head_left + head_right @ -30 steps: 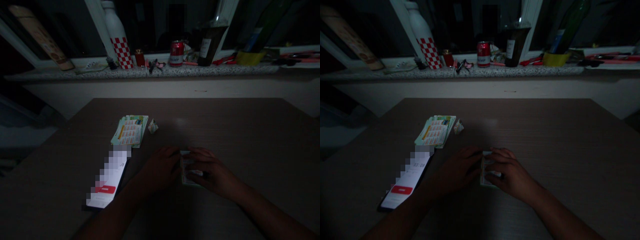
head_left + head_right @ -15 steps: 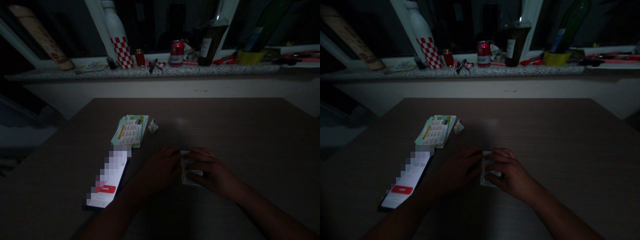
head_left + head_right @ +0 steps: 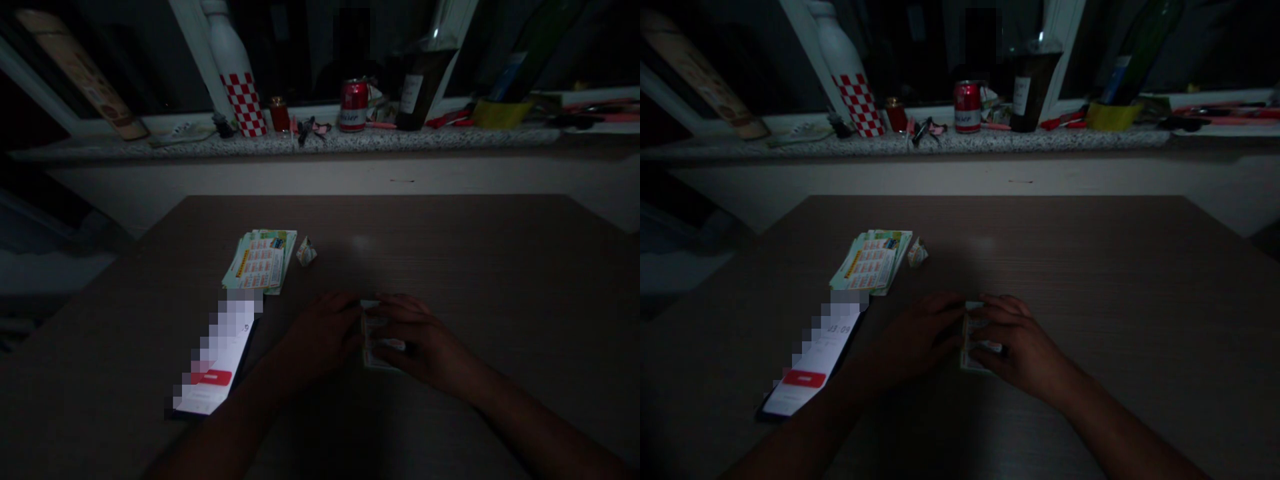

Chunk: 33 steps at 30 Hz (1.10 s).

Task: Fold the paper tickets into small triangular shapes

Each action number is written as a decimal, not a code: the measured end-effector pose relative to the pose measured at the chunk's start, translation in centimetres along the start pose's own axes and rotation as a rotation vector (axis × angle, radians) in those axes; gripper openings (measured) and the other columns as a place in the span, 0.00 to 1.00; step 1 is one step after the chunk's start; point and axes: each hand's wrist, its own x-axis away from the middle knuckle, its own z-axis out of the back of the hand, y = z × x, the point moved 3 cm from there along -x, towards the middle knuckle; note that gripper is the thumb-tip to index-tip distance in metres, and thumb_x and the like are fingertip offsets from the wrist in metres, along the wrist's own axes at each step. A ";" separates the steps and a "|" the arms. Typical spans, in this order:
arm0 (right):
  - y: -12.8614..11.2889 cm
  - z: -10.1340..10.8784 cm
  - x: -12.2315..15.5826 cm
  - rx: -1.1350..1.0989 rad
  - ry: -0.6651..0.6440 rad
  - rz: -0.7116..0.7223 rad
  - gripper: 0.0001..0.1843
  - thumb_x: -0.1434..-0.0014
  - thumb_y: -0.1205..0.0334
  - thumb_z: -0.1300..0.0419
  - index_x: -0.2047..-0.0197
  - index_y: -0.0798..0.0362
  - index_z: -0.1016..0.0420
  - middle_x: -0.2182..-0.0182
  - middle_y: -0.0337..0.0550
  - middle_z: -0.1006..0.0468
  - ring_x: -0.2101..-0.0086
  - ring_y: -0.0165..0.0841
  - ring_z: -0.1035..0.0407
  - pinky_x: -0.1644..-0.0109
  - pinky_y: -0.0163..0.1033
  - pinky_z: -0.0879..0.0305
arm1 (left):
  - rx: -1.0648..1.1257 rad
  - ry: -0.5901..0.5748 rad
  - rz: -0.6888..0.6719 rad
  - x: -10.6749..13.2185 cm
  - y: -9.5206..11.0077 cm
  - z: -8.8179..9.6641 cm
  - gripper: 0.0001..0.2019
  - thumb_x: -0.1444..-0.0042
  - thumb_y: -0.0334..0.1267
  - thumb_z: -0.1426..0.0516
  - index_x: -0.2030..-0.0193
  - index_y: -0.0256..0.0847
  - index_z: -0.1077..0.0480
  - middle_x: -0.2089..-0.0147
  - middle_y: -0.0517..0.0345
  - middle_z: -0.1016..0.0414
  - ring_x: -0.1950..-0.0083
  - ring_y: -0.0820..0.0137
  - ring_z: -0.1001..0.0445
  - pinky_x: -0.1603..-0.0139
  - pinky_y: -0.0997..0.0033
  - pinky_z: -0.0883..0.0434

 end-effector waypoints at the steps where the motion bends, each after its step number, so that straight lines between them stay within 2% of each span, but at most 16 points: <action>1: 0.0 0.0 0.0 0.000 0.001 -0.003 0.09 0.42 0.61 0.37 0.57 0.44 0.23 0.48 0.40 0.24 0.41 0.42 0.39 0.40 0.54 0.43 | -0.003 -0.003 0.000 0.0 0.0 0.0 0.19 0.39 0.36 0.44 0.41 0.43 0.35 0.39 0.52 0.34 0.39 0.61 0.36 0.37 0.58 0.39; 14: 0.2 -0.1 0.0 0.005 0.022 -0.004 0.08 0.43 0.61 0.36 0.58 0.44 0.22 0.49 0.41 0.23 0.42 0.43 0.37 0.41 0.54 0.42 | 0.012 0.019 0.003 0.2 -0.1 -0.1 0.19 0.40 0.36 0.44 0.42 0.44 0.34 0.39 0.54 0.35 0.38 0.63 0.37 0.37 0.60 0.40; 21: 0.2 0.0 0.0 0.014 0.008 -0.001 0.07 0.43 0.61 0.36 0.59 0.44 0.22 0.50 0.40 0.23 0.42 0.42 0.37 0.41 0.54 0.42 | -0.023 0.098 0.172 0.3 -0.9 -0.8 0.21 0.46 0.39 0.43 0.45 0.42 0.35 0.33 0.47 0.43 0.32 0.58 0.46 0.35 0.52 0.45; 24: 0.3 -0.1 0.0 0.016 0.005 0.000 0.07 0.43 0.61 0.36 0.59 0.44 0.22 0.49 0.40 0.23 0.42 0.42 0.37 0.41 0.54 0.42 | -0.029 0.117 0.239 0.0 -1.0 -1.1 0.19 0.48 0.41 0.42 0.48 0.42 0.35 0.33 0.46 0.44 0.32 0.57 0.46 0.35 0.51 0.45; 33: 0.1 0.0 0.0 0.012 0.015 -0.009 0.08 0.43 0.62 0.36 0.59 0.44 0.22 0.49 0.41 0.23 0.42 0.43 0.37 0.41 0.54 0.42 | -0.046 0.119 0.286 -0.2 -0.7 -1.6 0.19 0.49 0.42 0.41 0.50 0.45 0.36 0.32 0.46 0.45 0.31 0.55 0.47 0.35 0.47 0.47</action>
